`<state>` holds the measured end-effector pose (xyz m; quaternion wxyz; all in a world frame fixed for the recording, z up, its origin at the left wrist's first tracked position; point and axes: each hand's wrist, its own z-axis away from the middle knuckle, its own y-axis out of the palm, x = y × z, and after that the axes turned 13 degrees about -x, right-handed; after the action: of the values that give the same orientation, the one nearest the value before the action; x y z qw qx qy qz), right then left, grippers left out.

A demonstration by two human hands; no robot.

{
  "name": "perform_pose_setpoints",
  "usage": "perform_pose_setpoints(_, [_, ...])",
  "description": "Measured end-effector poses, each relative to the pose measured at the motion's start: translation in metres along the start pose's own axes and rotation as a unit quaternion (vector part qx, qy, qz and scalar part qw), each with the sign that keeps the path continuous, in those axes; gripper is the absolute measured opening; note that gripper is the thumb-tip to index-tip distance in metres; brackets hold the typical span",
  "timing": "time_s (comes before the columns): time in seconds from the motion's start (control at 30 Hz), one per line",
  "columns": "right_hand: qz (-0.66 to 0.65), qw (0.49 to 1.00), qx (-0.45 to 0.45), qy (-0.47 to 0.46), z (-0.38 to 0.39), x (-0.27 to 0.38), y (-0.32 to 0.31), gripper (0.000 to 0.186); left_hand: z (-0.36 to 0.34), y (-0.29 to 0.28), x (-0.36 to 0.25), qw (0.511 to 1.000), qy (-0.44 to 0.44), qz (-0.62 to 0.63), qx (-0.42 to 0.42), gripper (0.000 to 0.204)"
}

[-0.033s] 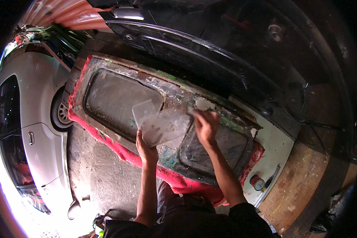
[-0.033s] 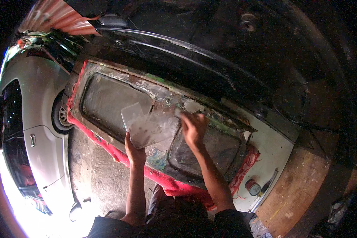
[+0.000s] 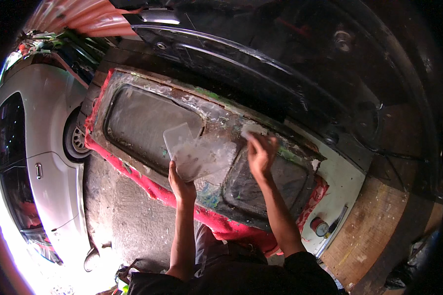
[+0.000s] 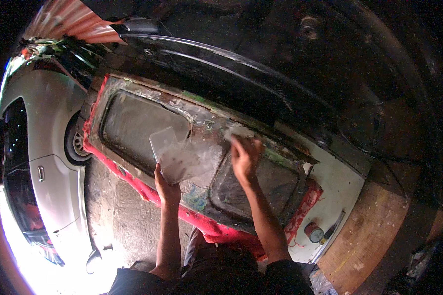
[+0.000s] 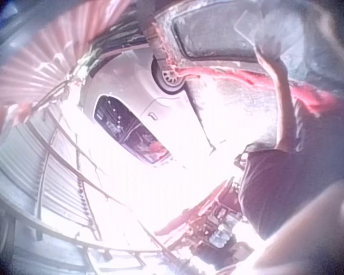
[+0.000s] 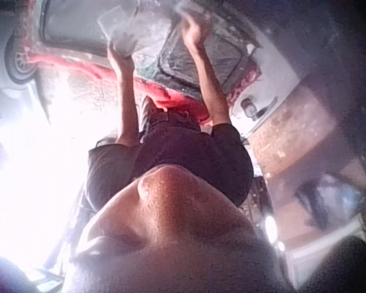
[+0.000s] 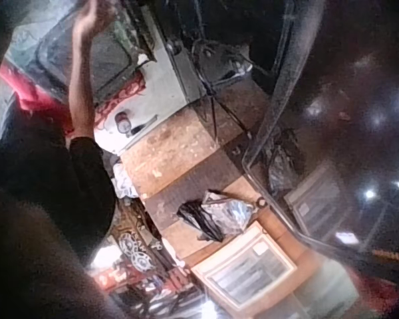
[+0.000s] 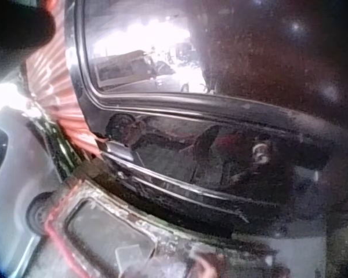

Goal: The person scoops a white paste from a plastic container using a small spatula and spreads it onto a red car door panel. They repeatedly apply and smooth the filler across the surface, occasionally dipping the spatula into a small can to add more material.

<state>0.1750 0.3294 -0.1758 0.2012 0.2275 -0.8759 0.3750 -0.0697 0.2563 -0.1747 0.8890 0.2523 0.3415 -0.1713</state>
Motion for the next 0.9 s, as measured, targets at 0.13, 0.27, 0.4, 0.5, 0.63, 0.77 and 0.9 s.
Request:
perform_pose_setpoints(0.13, [0.084,0.996,0.014,-0.012,-0.012,-0.016,0.012,0.025,-0.013,-0.005,-0.005,1.0,0.017,0.0,0.004,0.056])
perform_pose_setpoints(0.27, [-0.017,0.991,0.123,-0.054,0.003,-0.007,0.025,0.028,-0.017,-0.002,-0.012,1.0,0.027,-0.004,-0.001,0.057])
perform_pose_setpoints(0.4, [-0.064,0.99,0.121,-0.045,-0.002,-0.013,0.006,0.037,-0.016,-0.007,-0.016,1.0,0.024,0.003,0.0,0.057])
perform_pose_setpoints(0.5, [0.018,0.999,-0.038,0.022,-0.018,-0.03,-0.007,0.038,-0.017,-0.014,-0.017,1.0,0.023,-0.01,0.001,0.056])
perform_pose_setpoints(0.63, [0.061,0.996,-0.028,0.053,0.014,-0.02,0.011,0.037,-0.02,-0.024,-0.018,0.999,0.03,-0.017,0.01,0.056])
perform_pose_setpoints(0.77, [-0.027,0.997,0.031,0.065,0.039,0.03,0.031,0.036,-0.014,-0.02,-0.031,1.0,0.018,-0.017,0.007,0.057])
perform_pose_setpoints(0.9, [-0.076,0.993,-0.001,0.09,0.045,0.031,0.023,0.035,-0.012,-0.014,-0.042,0.999,0.018,-0.032,0.029,0.056])
